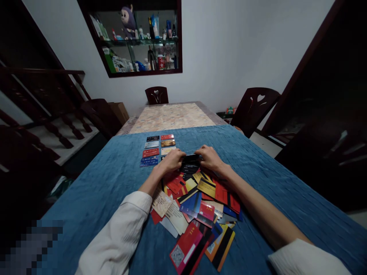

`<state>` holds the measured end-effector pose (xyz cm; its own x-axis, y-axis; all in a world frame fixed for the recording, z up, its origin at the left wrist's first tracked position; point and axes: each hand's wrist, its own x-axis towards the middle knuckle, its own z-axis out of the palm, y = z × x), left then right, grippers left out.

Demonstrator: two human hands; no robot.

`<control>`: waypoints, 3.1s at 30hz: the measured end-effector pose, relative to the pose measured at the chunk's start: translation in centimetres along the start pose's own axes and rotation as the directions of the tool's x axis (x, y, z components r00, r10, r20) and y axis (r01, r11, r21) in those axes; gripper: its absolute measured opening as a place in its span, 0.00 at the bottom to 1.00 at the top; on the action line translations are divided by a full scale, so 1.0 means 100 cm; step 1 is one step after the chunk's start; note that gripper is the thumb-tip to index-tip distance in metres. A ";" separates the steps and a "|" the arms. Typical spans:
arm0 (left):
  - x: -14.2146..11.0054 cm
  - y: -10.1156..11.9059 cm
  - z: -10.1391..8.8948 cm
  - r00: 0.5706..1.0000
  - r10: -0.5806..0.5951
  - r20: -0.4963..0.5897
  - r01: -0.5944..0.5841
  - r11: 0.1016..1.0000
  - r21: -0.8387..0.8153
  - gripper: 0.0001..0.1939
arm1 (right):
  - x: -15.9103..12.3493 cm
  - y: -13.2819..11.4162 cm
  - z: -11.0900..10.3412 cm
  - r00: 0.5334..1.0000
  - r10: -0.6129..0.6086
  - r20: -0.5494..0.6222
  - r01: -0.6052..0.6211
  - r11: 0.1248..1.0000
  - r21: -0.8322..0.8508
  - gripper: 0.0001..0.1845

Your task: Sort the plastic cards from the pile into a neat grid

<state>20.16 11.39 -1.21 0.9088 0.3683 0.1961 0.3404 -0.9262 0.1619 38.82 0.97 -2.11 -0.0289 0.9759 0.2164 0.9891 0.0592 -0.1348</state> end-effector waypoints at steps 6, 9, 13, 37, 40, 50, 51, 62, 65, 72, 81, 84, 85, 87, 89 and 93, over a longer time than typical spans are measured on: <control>-0.001 -0.001 0.001 0.999 -0.031 -0.012 0.031 0.999 -0.013 0.13 | 0.001 0.005 0.005 0.999 0.007 -0.035 -0.006 0.999 0.035 0.13; -0.001 0.000 0.000 0.999 -0.024 -0.023 0.023 0.999 -0.029 0.13 | 0.003 0.008 0.006 0.997 0.001 -0.072 0.005 0.997 0.075 0.12; -0.002 0.002 0.001 0.999 -0.014 -0.036 0.012 0.999 -0.042 0.12 | 0.006 0.013 0.007 0.985 0.000 -0.170 0.028 0.986 0.166 0.09; 0.001 0.009 -0.002 0.930 -0.140 -0.341 0.078 0.979 -0.190 0.11 | 0.000 -0.011 -0.020 0.956 -0.148 -0.252 0.124 0.986 -0.108 0.13; 0.002 0.012 0.000 0.925 -0.120 -0.360 0.033 0.971 -0.238 0.10 | -0.001 -0.014 -0.020 0.950 -0.205 -0.234 0.172 0.973 -0.155 0.14; 0.004 0.017 0.004 0.952 -0.124 -0.279 0.066 0.976 -0.208 0.14 | -0.001 -0.018 -0.009 0.942 -0.233 -0.243 0.197 0.967 -0.164 0.16; 0.004 0.016 0.004 0.957 -0.119 -0.263 0.069 0.979 -0.190 0.14 | -0.001 -0.018 -0.008 0.945 -0.221 -0.243 0.186 0.970 -0.159 0.16; 0.003 0.007 0.000 0.939 -0.237 -0.249 0.208 0.968 -0.140 0.09 | 0.001 -0.012 0.013 0.945 -0.146 -0.291 0.093 0.978 -0.188 0.22; 0.004 0.005 -0.006 0.923 -0.271 -0.275 0.228 0.957 -0.179 0.07 | 0.002 -0.010 0.019 0.923 -0.149 -0.356 0.070 0.972 -0.224 0.23; 0.005 0.004 -0.009 0.907 -0.269 -0.325 0.198 0.952 -0.235 0.05 | 0.001 -0.011 0.019 0.880 -0.132 -0.456 0.016 0.968 -0.249 0.23; 0.005 0.002 -0.004 0.890 -0.242 -0.387 0.144 0.954 -0.264 0.08 | -0.001 -0.009 0.021 0.812 -0.100 -0.575 -0.027 0.978 -0.209 0.19; 0.003 0.003 -0.003 0.885 -0.219 -0.412 0.106 0.954 -0.280 0.13 | -0.001 -0.007 0.023 0.801 -0.090 -0.591 -0.035 0.980 -0.197 0.20; 0.002 0.003 -0.003 0.884 -0.217 -0.415 0.104 0.955 -0.276 0.13 | -0.001 -0.007 0.023 0.802 -0.091 -0.590 -0.033 0.980 -0.195 0.20; 0.001 0.004 -0.002 0.883 -0.214 -0.418 0.108 0.959 -0.262 0.14 | -0.001 -0.007 0.023 0.808 -0.094 -0.582 -0.027 0.980 -0.196 0.20; 0.000 0.004 -0.001 0.884 -0.209 -0.418 0.112 0.963 -0.244 0.15 | -0.001 -0.007 0.023 0.812 -0.097 -0.576 -0.025 0.979 -0.200 0.20; 0.000 0.003 0.001 0.886 -0.175 -0.429 0.095 0.975 -0.200 0.12 | -0.002 -0.008 0.021 0.811 -0.105 -0.575 -0.024 0.977 -0.213 0.19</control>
<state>20.26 11.05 -1.27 0.6423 0.5227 0.5606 0.3702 -0.8520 0.3702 37.72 1.21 -4.10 -0.0445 0.6649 0.7456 0.9976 -0.0103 0.0687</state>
